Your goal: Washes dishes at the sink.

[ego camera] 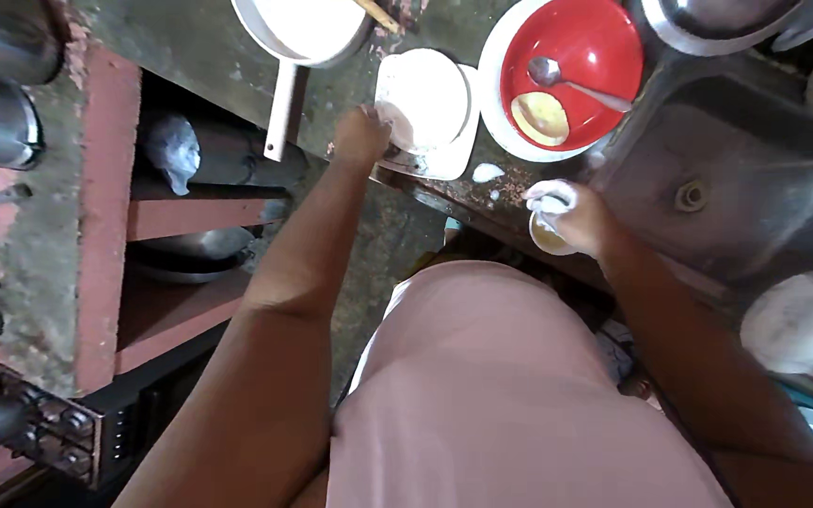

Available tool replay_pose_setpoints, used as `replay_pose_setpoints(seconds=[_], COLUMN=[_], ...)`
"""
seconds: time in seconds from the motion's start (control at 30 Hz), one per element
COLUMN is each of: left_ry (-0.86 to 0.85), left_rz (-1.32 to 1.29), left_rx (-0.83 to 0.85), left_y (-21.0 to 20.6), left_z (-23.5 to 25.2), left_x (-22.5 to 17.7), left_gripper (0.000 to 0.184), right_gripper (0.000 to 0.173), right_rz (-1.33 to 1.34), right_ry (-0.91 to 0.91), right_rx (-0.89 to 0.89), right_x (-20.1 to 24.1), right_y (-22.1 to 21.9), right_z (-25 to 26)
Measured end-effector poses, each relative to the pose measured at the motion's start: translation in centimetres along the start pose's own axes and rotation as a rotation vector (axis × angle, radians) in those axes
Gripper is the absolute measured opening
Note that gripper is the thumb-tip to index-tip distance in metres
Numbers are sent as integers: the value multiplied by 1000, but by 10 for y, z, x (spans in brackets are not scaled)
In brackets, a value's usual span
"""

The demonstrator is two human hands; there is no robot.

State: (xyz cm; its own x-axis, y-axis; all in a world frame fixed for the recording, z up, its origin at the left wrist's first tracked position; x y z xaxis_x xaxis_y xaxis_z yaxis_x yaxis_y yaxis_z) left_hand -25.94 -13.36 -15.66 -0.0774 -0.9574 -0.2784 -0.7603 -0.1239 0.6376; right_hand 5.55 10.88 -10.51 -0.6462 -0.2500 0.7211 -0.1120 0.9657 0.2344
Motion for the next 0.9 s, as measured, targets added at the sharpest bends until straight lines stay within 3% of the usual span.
replay_pose_setpoints(seconds=[0.23, 0.33, 0.53, 0.73, 0.9], left_ry=[-81, -180, -317, -462, -464], left_rz=[-274, -451, -555, -663, -667], left_rx=[64, 111, 213, 300, 438], left_y=[-2, -2, 23, 43, 2], left_z=[29, 27, -1, -33, -33], left_x=[4, 1, -20, -92, -171], left_gripper=[38, 45, 46, 49, 49], right_gripper=[23, 27, 22, 24, 26], right_rz=[-77, -62, -131, -165, -133], right_ry=[-12, -46, -67, -111, -170], right_rx=[3, 9, -2, -57, -92], right_x=[41, 44, 37, 25, 9], right_y=[-21, -28, -26, -16, -14], right_z=[37, 45, 39, 13, -5])
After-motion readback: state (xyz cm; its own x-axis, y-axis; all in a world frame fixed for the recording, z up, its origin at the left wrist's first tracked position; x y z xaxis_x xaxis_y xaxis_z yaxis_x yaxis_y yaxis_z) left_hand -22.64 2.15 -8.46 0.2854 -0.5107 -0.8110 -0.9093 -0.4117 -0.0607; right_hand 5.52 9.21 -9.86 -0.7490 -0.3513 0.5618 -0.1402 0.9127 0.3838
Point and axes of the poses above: each hand's wrist, its own z-axis towards the middle knuckle, its own y-axis out of the back of the hand, x = y × z, the point moved 10 cm from there along z, towards the middle knuckle, and after that the axes turned 13 degrees about x, right-handed, at the moved point
